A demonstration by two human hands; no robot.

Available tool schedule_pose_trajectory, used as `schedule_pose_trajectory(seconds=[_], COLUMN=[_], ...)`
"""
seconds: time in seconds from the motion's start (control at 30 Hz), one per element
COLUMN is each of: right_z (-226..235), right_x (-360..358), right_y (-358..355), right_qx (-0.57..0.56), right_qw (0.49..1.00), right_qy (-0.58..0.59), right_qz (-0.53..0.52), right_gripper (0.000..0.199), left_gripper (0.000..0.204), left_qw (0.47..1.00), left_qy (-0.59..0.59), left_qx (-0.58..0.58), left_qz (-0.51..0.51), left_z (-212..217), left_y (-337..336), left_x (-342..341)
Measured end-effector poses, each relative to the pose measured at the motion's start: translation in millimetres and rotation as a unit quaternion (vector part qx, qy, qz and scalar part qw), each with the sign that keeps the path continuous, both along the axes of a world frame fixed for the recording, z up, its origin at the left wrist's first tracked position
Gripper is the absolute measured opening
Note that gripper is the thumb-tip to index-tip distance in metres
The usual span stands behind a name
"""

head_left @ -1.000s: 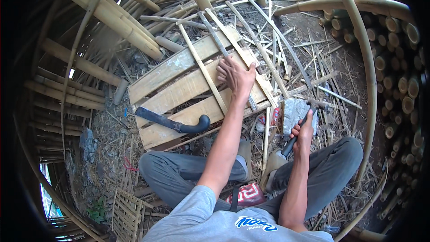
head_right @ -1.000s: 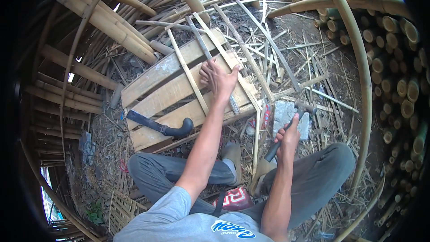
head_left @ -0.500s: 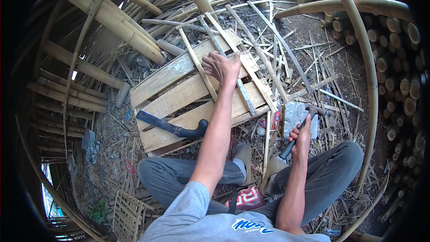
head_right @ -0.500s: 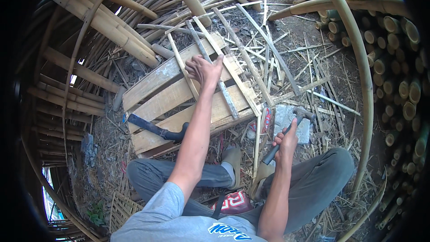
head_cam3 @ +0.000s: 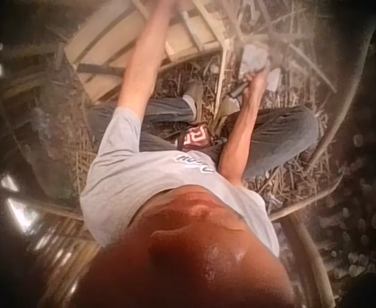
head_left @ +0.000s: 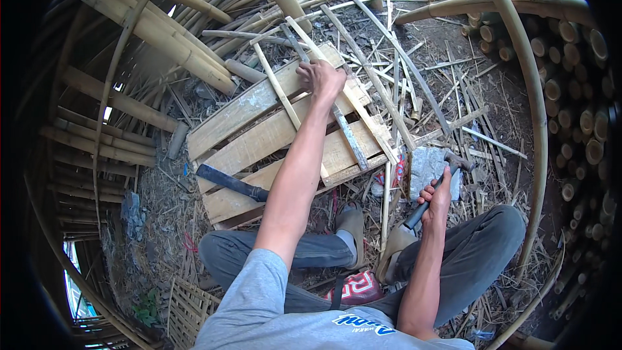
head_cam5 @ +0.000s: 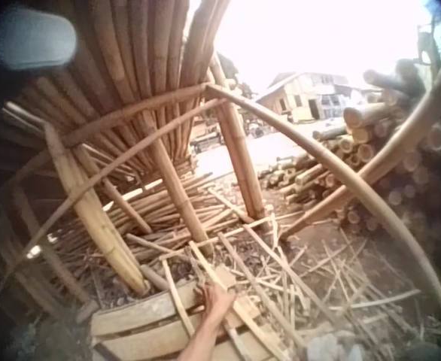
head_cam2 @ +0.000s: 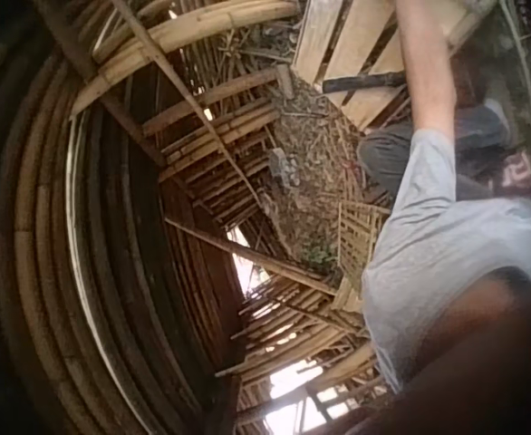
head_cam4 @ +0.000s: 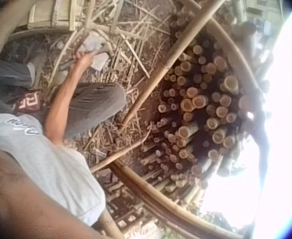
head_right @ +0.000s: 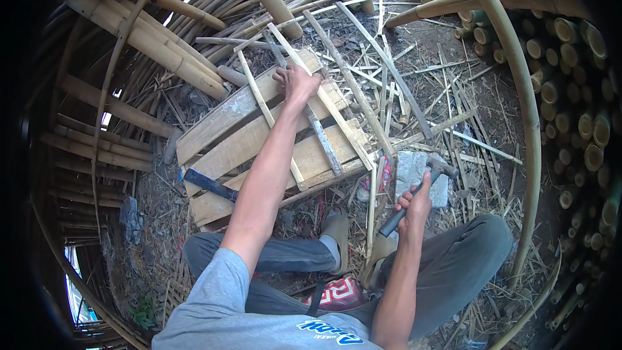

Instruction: The person uses a machete to shave and refine narrow bamboo strips. They then assemble the strips into a frame by positioning them and hammering small nails to secure them.

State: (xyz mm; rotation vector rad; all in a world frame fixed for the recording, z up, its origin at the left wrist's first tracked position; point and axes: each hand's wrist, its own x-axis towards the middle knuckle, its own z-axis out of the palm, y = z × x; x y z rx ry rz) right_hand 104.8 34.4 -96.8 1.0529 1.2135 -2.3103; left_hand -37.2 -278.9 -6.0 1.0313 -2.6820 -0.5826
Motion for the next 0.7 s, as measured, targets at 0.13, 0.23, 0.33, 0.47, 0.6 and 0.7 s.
schedule_pose_trajectory(seconds=[0.13,0.23,0.33,0.47,0.6,0.7], right_z=[4,7,3,4,1,-3], right_x=[1,4,3,5,2,4], right_y=[-8,-7,-8,-10,-6,-9], right_qx=[-0.018,-0.022,-0.014,-0.008,-0.011,-0.006], right_qw=[1.000,1.000,1.000,1.000,1.000,1.000], right_qy=[-0.003,-0.010,0.010,-0.006,-0.001,0.001], right_qz=[-0.015,-0.009,0.016,0.015,0.020,0.024], right_gripper=[0.056,0.055,0.055,0.054,0.054,0.054], left_gripper=[0.077,0.075,0.073,0.072,0.072,0.074], left_qw=[0.994,0.999,0.998,0.999,0.997,0.976], left_qy=[0.035,0.018,0.030,0.036,0.069,0.162], left_qx=[-0.084,-0.030,-0.050,-0.026,-0.032,0.065], left_qz=[0.053,0.028,0.014,0.000,0.020,0.132], left_z=[-12,-8,-13,-11,-18,-22], left_y=[-9,-6,-9,-5,-1,-23], left_x=[-3,2,-3,5,-6,-16])
